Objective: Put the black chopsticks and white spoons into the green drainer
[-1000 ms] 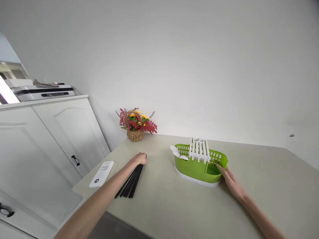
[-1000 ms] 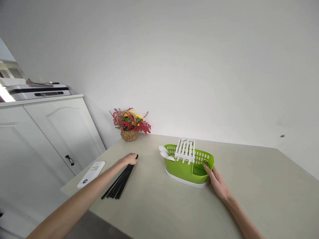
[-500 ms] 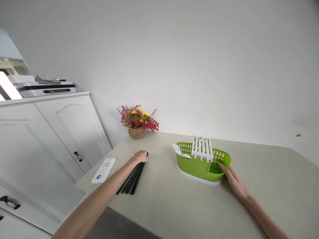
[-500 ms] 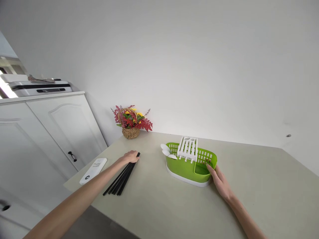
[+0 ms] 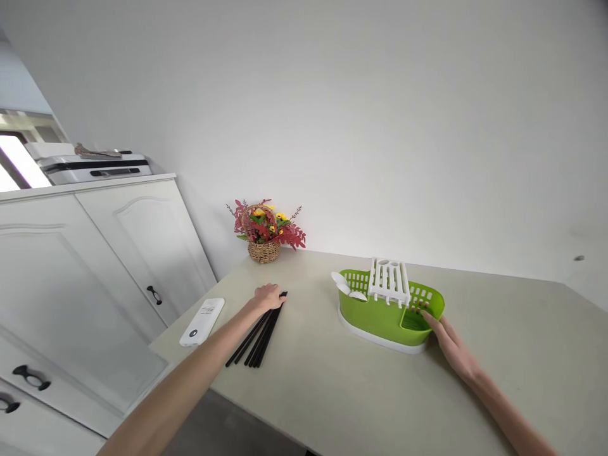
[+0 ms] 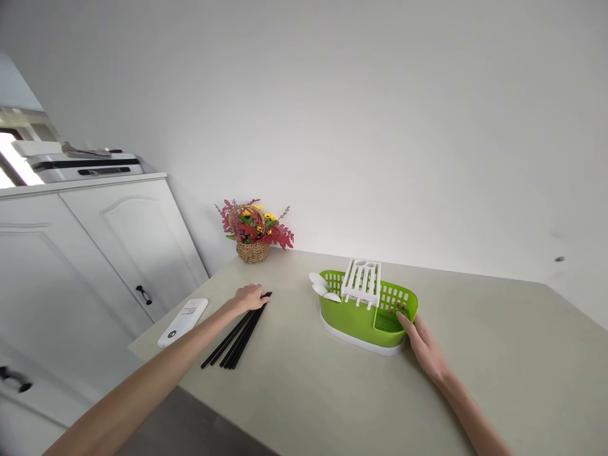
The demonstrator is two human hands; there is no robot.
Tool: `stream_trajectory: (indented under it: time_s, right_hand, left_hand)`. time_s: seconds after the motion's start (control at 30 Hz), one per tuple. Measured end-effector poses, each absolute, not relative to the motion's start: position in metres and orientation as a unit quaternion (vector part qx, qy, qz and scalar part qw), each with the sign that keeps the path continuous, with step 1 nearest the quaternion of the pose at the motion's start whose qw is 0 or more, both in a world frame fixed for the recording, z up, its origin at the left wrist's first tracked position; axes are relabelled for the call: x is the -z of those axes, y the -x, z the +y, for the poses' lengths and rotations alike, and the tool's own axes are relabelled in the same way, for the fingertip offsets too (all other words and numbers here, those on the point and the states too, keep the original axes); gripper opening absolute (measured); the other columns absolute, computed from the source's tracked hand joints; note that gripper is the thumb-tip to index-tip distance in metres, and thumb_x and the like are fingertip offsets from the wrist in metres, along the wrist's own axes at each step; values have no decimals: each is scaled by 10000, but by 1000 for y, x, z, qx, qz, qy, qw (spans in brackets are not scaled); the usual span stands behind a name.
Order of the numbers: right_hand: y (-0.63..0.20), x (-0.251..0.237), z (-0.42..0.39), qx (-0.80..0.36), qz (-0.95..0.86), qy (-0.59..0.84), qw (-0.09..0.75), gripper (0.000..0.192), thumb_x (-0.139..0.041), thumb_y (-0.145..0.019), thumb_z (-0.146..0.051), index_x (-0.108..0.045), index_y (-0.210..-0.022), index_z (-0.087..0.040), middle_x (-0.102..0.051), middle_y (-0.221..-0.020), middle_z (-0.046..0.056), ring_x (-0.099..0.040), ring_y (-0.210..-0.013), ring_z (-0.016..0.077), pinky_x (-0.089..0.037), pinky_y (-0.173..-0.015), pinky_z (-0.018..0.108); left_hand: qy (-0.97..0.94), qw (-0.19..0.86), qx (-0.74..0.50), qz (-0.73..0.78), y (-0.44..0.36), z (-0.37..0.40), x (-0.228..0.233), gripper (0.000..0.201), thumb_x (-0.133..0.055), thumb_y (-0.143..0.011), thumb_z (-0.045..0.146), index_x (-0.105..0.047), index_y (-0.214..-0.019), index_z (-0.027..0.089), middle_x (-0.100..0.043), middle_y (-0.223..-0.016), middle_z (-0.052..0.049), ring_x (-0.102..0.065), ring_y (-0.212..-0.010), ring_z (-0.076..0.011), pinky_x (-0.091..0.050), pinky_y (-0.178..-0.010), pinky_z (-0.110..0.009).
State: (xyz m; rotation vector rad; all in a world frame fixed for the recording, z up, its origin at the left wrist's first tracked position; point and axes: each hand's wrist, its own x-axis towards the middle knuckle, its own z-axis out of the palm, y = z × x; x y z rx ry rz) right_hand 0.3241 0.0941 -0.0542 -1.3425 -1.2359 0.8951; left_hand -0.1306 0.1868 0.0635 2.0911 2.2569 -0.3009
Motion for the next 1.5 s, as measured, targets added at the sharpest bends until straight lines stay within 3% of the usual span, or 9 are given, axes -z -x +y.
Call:
stream_trajectory:
  time_s: [0.2,0.37,0.5,0.73,0.97,1.13,1.3,1.4,1.5]
  right_hand:
    - [-324,55,95,-372,-522,555,531,644,-537,-900,-717,-657,-1360,-281,-609,-1504,10,-463,-1467,313,-239,-1286,447]
    - [-322,49,94,-373,-520,547,540,650,-553,-890,-723,-667,-1356,-283,-603,-1510,15,-435,-1485,336,-270,-1274,478]
    - [-320,46,93,-372,-528,538,541,649,-542,-906,-713,-658,-1367,-271,-581,-1532,17,-405,-1505,329,-261,-1279,474]
    - [-318,43,93,-376,-531,532,542,637,-539,-918,-702,-640,-1403,-302,-578,-1534,-1,-402,-1508,320,-293,-1270,477]
    - [-318,40,92,-372,-532,538,537,640,-525,-928,-702,-628,-1413,-298,-575,-1538,3,-403,-1509,308,-294,-1270,460]
    - [-319,41,92,-376,-533,543,528,635,-508,-944,-686,-596,-1442,-300,-552,-1560,4,-397,-1513,297,-275,-1275,462]
    - [-319,38,92,-377,-536,531,537,610,-526,-943,-672,-627,-1412,-295,-568,-1544,8,-418,-1500,310,-305,-1264,461]
    - [-318,35,92,-372,-531,533,544,605,-533,-938,-682,-651,-1386,-294,-583,-1530,11,-437,-1487,323,-312,-1260,482]
    - [-317,33,92,-374,-532,532,543,597,-529,-947,-680,-640,-1399,-307,-587,-1526,4,-429,-1492,316,-313,-1260,489]
  left_hand:
    - [-717,-53,-10,695,126,175,-73,487,-554,-995,510,-645,-1228,91,-666,-1255,-279,-646,-1192,-412,-497,-994,-524]
    - [-796,-57,-166,579,88,174,-88,405,-413,-1078,480,-582,-1289,179,-661,-1318,-137,-598,-1282,-249,-441,-1118,-372]
    - [-838,57,-346,418,43,170,-101,410,-376,-1085,508,-627,-1209,208,-697,-1244,-94,-625,-1233,-234,-460,-1111,-389]
    - [-851,218,-286,383,-1,153,-124,662,-163,-1081,612,-599,-1370,206,-633,-1436,-107,-559,-1359,-256,-405,-1167,-416]
    - [-865,268,-243,349,-14,147,-122,699,-170,-1067,650,-485,-1498,200,-447,-1625,-114,-399,-1507,-264,-294,-1252,-420]
    - [-889,232,-203,339,-20,145,-122,668,-185,-1073,636,-582,-1370,187,-646,-1395,-137,-596,-1294,-265,-453,-1108,-405]
    - [-923,152,-225,273,-20,144,-118,493,-448,-1037,593,-658,-1206,181,-717,-1225,-121,-682,-1102,-245,-523,-952,-355]
    - [-933,113,-238,247,-20,152,-111,501,-617,-933,652,-697,-1133,200,-749,-1135,-96,-712,-1007,-234,-546,-892,-329]
    - [-943,63,-229,231,-22,164,-105,523,-672,-861,715,-734,-1017,219,-771,-1025,-78,-728,-909,-226,-554,-836,-312]
